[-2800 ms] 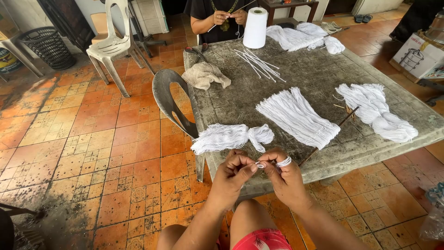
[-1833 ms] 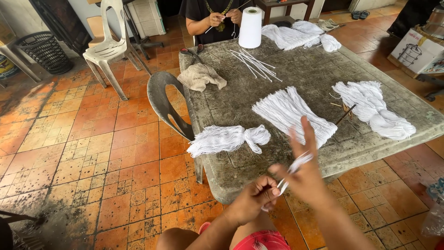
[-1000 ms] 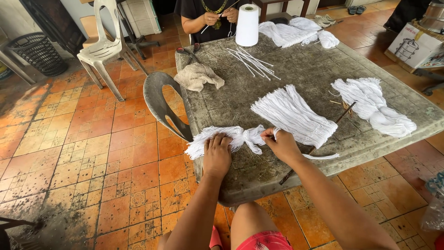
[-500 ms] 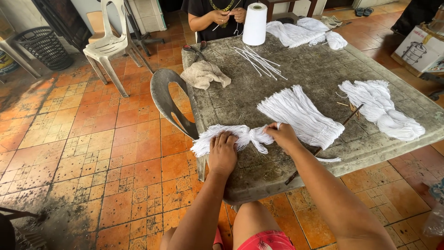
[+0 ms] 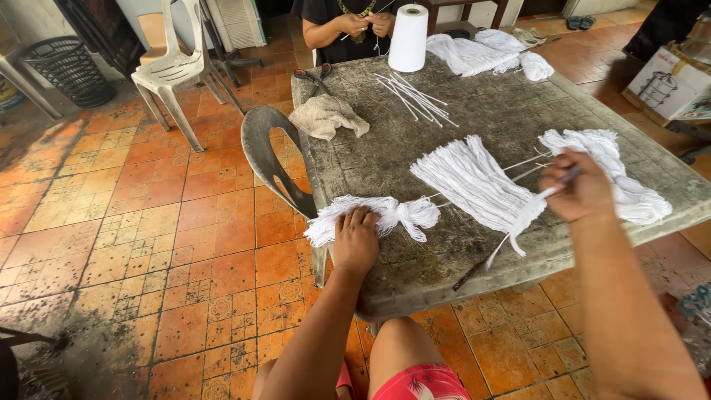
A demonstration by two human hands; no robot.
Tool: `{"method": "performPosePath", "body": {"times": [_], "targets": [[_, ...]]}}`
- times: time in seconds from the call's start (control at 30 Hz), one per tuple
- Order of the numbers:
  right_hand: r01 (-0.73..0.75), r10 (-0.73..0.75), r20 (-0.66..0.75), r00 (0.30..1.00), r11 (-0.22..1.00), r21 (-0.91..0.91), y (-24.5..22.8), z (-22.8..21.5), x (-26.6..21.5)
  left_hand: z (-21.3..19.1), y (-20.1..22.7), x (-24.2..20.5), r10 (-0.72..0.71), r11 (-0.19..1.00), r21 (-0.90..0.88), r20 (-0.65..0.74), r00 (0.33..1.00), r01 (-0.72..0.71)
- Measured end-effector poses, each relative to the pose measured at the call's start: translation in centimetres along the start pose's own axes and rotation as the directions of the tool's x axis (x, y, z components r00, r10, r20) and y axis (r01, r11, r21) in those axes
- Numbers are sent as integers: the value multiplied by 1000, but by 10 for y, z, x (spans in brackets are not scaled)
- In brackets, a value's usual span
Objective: Tying bundles of white thread with thin string on a table in a workshop setting.
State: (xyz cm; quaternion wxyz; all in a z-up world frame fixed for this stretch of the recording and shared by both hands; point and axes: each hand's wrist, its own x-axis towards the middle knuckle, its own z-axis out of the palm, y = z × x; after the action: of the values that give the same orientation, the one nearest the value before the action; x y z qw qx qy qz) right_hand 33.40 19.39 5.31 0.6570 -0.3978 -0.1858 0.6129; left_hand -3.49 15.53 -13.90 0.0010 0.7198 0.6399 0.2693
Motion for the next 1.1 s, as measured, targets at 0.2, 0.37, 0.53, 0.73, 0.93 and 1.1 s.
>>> {"method": "performPosePath", "body": {"times": [0.2, 0.37, 0.53, 0.73, 0.93, 1.1], "targets": [[110, -201, -3, 980, 552, -826, -45, 8, -60, -14, 3, 7, -12, 999, -36, 58, 998, 14], [259, 129, 259, 957, 11, -966, 10, 44, -117, -97, 108, -2, -27, 881, -472, -41, 999, 4], [514, 179, 549, 816, 209, -832, 50, 57, -136, -114, 161, -19, 292, 189, -980, 121, 949, 67], [211, 152, 539, 828, 807, -552, 88, -4, -84, -110, 116, -36, 33, 163, -932, 333, 942, 324], [-292, 314, 342, 886, 949, -116, 113, -70, -57, -100, 40, -42, 77, 900, -414, 464, 883, 139], [-339, 344, 266, 900, 938, -69, 130, -115, -44, -104, -2, -42, -130, 935, -231, 478, 869, 267]]}}
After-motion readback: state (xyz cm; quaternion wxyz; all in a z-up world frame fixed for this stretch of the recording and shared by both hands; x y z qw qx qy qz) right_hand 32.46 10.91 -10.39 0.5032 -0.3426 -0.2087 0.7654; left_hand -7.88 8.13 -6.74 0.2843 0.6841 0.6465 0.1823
